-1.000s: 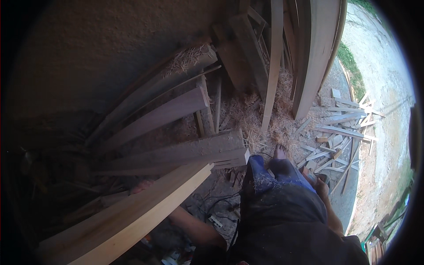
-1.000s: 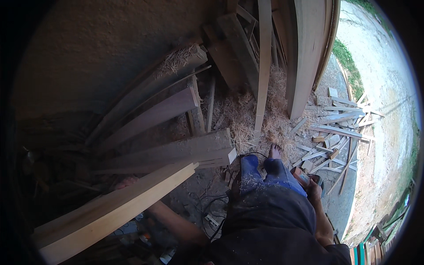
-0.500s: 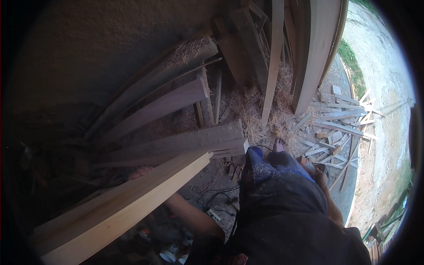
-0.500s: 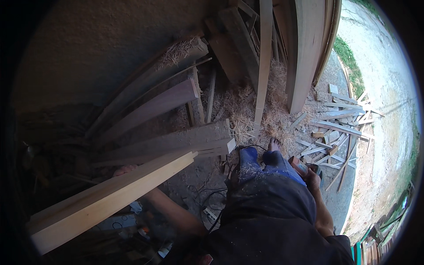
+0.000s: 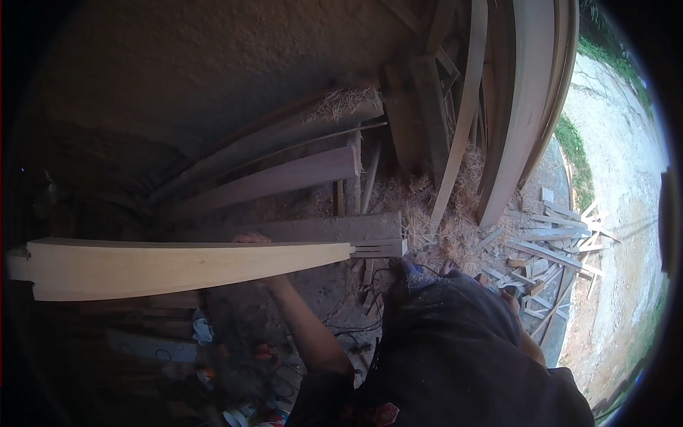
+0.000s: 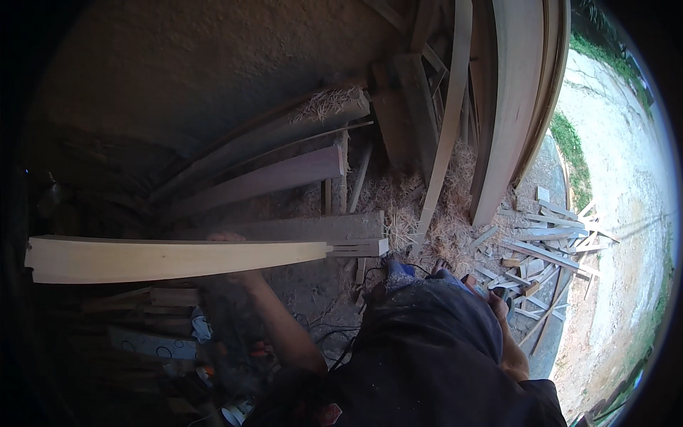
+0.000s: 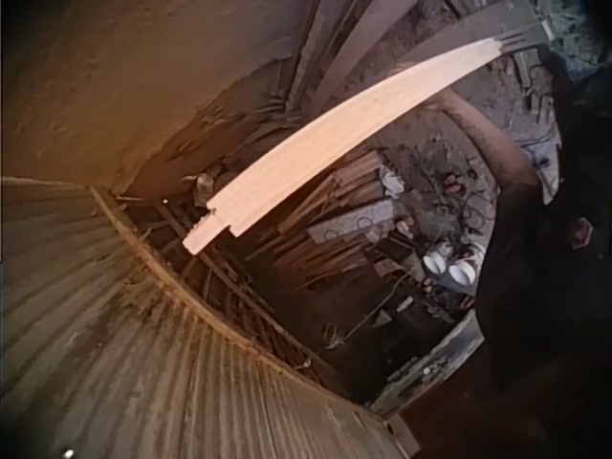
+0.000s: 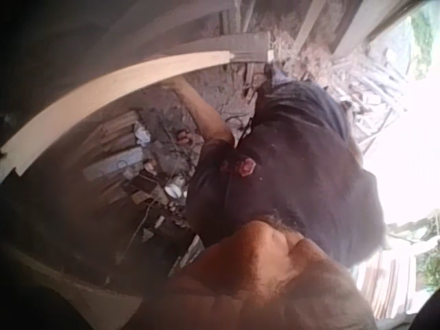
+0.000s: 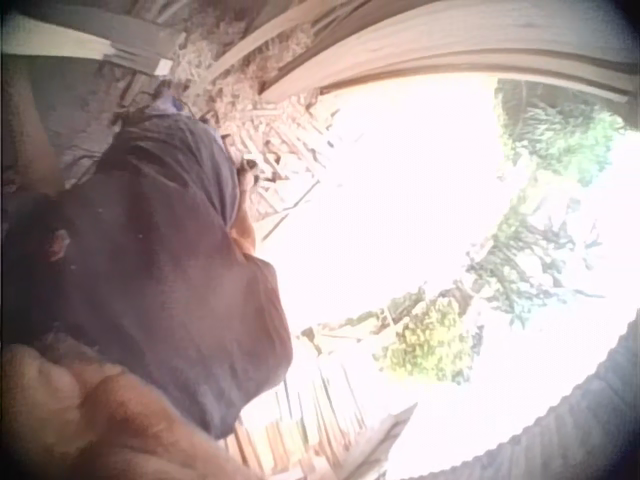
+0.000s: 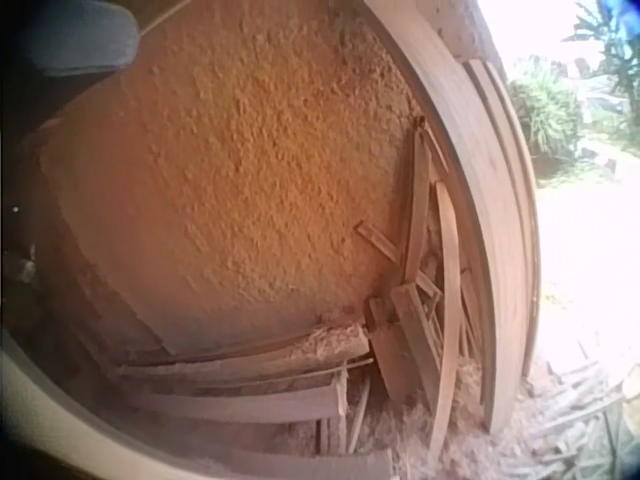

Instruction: The person cuts a wooden board using a circular saw and moves the cut piece aside.

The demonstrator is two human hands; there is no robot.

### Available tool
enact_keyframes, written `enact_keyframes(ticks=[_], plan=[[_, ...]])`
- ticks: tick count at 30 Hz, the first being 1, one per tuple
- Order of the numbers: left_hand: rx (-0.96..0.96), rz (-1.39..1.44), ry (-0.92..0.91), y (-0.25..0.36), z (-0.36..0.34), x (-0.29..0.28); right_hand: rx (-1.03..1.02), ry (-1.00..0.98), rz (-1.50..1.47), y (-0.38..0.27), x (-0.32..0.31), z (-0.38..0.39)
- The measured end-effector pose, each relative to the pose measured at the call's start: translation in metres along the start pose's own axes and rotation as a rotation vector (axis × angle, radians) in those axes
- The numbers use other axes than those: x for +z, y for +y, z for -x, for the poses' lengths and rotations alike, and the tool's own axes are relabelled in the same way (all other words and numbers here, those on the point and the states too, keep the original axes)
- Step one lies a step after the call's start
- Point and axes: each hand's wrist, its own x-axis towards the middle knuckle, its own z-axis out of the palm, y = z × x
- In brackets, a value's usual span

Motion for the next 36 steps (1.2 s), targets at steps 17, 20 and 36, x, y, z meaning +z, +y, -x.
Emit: enact_keyframes(ticks=[17, 20, 36], plan=[[-0.404, 0.078, 0.579, 0.021, -0.119, 0.097, 0.049, -0.018, 0.145, -0.014, -0.010, 0.003], [-0.444, 0.106, 0.431, -0.020, -0.138, 0.079, 0.041, -0.072, 0.184, -0.018, -0.001, 0.006], [-0.869, -0.742, 0.094, -0.332, -0.101, 0.001, -0.129, -0.022, 0.068, -0.234, -0.004, 0.042]])
